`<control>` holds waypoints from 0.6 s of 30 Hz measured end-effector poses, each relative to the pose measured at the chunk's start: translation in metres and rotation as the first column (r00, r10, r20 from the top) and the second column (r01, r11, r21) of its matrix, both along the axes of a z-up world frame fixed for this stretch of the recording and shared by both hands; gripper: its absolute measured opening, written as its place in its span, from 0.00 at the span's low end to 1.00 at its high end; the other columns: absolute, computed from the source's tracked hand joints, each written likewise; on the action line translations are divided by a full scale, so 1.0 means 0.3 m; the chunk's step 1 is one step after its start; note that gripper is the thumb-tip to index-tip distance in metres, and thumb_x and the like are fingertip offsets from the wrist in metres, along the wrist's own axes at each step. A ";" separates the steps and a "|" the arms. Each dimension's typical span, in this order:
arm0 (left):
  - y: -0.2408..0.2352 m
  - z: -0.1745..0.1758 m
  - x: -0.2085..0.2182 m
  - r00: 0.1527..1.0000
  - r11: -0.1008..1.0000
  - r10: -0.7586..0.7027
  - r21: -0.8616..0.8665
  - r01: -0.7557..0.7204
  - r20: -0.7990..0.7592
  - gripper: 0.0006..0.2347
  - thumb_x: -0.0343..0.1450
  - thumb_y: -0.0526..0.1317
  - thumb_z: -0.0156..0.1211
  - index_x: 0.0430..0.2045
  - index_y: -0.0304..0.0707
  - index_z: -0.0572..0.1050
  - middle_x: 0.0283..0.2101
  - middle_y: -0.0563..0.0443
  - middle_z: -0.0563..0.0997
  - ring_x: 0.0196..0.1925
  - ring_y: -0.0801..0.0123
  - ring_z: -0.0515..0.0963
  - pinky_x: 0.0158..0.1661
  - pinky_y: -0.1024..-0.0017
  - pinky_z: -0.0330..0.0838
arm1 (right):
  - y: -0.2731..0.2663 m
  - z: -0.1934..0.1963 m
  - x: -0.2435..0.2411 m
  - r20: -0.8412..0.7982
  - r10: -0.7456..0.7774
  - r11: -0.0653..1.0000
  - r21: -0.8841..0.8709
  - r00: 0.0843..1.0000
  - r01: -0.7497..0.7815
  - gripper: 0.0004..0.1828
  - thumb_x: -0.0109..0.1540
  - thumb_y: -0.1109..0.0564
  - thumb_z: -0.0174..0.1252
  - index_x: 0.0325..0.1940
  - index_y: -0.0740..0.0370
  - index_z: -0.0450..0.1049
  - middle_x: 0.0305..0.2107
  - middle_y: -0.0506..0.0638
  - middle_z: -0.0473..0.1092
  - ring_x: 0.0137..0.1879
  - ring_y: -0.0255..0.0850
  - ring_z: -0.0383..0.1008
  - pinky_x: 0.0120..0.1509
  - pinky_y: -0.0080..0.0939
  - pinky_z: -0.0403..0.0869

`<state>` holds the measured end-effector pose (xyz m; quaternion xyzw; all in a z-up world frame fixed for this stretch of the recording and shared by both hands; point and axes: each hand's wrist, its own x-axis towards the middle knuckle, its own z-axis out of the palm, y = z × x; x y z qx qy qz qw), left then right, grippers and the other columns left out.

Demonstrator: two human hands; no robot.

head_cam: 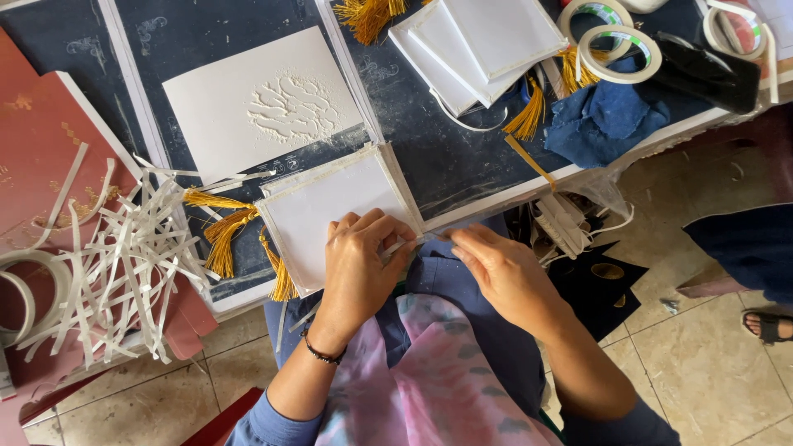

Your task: Assembling multi-layered invitation cards by applying adhesive strips and joining paper components.

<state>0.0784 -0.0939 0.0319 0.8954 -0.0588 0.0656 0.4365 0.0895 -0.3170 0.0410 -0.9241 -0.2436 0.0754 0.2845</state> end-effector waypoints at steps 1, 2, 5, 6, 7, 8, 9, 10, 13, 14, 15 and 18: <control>0.000 -0.004 -0.002 1.000 1.000 0.002 0.005 -0.002 -0.002 0.03 0.64 0.37 0.71 0.24 0.46 0.80 0.22 0.59 0.71 0.32 0.62 0.73 0.42 0.65 0.62 | 0.008 0.007 0.011 -0.002 0.002 1.000 0.005 1.000 -0.002 0.11 0.72 0.52 0.49 0.53 0.50 0.75 0.36 0.58 0.78 0.36 0.59 0.83 0.38 0.57 0.81; -0.001 -0.009 -0.004 1.000 1.000 0.008 0.001 -0.008 -0.003 0.04 0.63 0.37 0.72 0.23 0.46 0.80 0.22 0.59 0.71 0.33 0.62 0.73 0.43 0.65 0.62 | 0.015 0.015 0.023 0.022 0.022 0.998 -0.056 1.000 -0.021 0.11 0.72 0.51 0.49 0.53 0.49 0.76 0.35 0.55 0.79 0.36 0.57 0.83 0.39 0.55 0.81; -0.004 -0.016 -0.007 1.000 1.000 0.022 -0.002 -0.022 -0.009 0.04 0.62 0.36 0.73 0.22 0.47 0.80 0.22 0.59 0.72 0.33 0.63 0.73 0.43 0.65 0.61 | 0.029 0.057 0.054 0.060 0.077 0.985 -0.159 0.995 -0.067 0.12 0.72 0.50 0.48 0.55 0.49 0.75 0.34 0.51 0.79 0.35 0.53 0.84 0.38 0.53 0.81; -0.005 -0.018 -0.007 1.000 1.000 0.027 -0.004 -0.027 -0.009 0.05 0.62 0.36 0.73 0.22 0.47 0.80 0.22 0.60 0.71 0.32 0.63 0.72 0.43 0.66 0.61 | 0.032 0.074 0.063 0.076 0.108 0.974 -0.206 0.991 -0.091 0.13 0.72 0.50 0.47 0.55 0.50 0.75 0.33 0.50 0.80 0.33 0.51 0.84 0.37 0.54 0.81; -0.005 -0.014 -0.006 1.000 1.000 0.025 0.001 -0.025 -0.011 0.05 0.62 0.36 0.73 0.22 0.47 0.80 0.22 0.60 0.71 0.32 0.63 0.72 0.43 0.66 0.61 | 0.034 0.071 0.071 0.076 0.106 0.975 -0.201 0.991 -0.089 0.13 0.72 0.50 0.47 0.55 0.50 0.75 0.33 0.50 0.80 0.33 0.51 0.84 0.37 0.54 0.81; -0.006 -0.010 -0.006 1.000 1.000 0.028 -0.008 -0.028 -0.011 0.04 0.63 0.36 0.72 0.22 0.47 0.81 0.21 0.59 0.71 0.32 0.63 0.72 0.43 0.66 0.61 | 0.035 0.069 0.081 0.090 0.147 0.965 -0.232 0.985 -0.123 0.12 0.72 0.50 0.47 0.54 0.49 0.75 0.31 0.49 0.79 0.30 0.50 0.83 0.35 0.51 0.80; -0.007 -0.006 -0.005 0.999 0.999 0.030 -0.017 -0.030 -0.011 0.04 0.63 0.35 0.72 0.22 0.47 0.82 0.21 0.58 0.71 0.31 0.63 0.72 0.42 0.66 0.61 | 0.036 0.067 0.090 0.103 0.187 0.952 -0.262 0.977 -0.155 0.11 0.72 0.51 0.47 0.54 0.47 0.75 0.29 0.47 0.78 0.27 0.49 0.82 0.32 0.49 0.80; -0.006 -0.013 -0.007 1.000 1.000 0.027 -0.014 -0.028 -0.013 0.04 0.63 0.35 0.72 0.22 0.47 0.82 0.21 0.58 0.71 0.31 0.63 0.72 0.42 0.66 0.61 | 0.038 0.071 0.092 0.101 0.185 0.954 -0.259 0.978 -0.153 0.11 0.72 0.51 0.47 0.54 0.47 0.75 0.29 0.47 0.78 0.27 0.49 0.82 0.32 0.49 0.80; -0.001 -0.024 -0.013 1.000 1.000 0.024 -0.011 -0.024 -0.009 0.04 0.63 0.36 0.71 0.22 0.49 0.81 0.21 0.60 0.70 0.31 0.64 0.71 0.43 0.66 0.61 | 0.035 0.065 0.101 0.135 0.241 0.927 -0.326 0.961 -0.187 0.11 0.72 0.53 0.48 0.53 0.47 0.75 0.28 0.46 0.79 0.25 0.46 0.81 0.30 0.46 0.79; 0.001 -0.020 -0.014 1.000 1.000 0.018 -0.012 -0.018 -0.006 0.04 0.63 0.37 0.71 0.22 0.49 0.81 0.21 0.60 0.70 0.31 0.64 0.71 0.43 0.67 0.61 | 0.029 0.050 0.105 0.144 0.256 0.915 -0.355 0.956 -0.192 0.11 0.72 0.52 0.48 0.53 0.46 0.75 0.28 0.45 0.79 0.25 0.45 0.81 0.29 0.45 0.79; 0.003 -0.016 -0.016 1.000 1.000 0.011 -0.014 -0.011 -0.003 0.04 0.63 0.38 0.71 0.23 0.50 0.81 0.21 0.61 0.70 0.31 0.64 0.71 0.43 0.67 0.61 | 0.023 0.034 0.108 0.152 0.272 0.902 -0.383 0.950 -0.196 0.11 0.71 0.52 0.48 0.54 0.44 0.75 0.27 0.43 0.78 0.24 0.43 0.80 0.28 0.43 0.79; 0.001 -0.008 -0.014 1.000 1.000 0.000 -0.003 0.000 0.000 0.04 0.63 0.37 0.72 0.23 0.50 0.81 0.21 0.61 0.70 0.31 0.64 0.71 0.43 0.67 0.61 | 0.022 0.031 0.116 0.148 0.274 0.903 -0.379 0.950 -0.201 0.10 0.71 0.52 0.48 0.52 0.45 0.75 0.26 0.43 0.78 0.23 0.43 0.80 0.27 0.42 0.78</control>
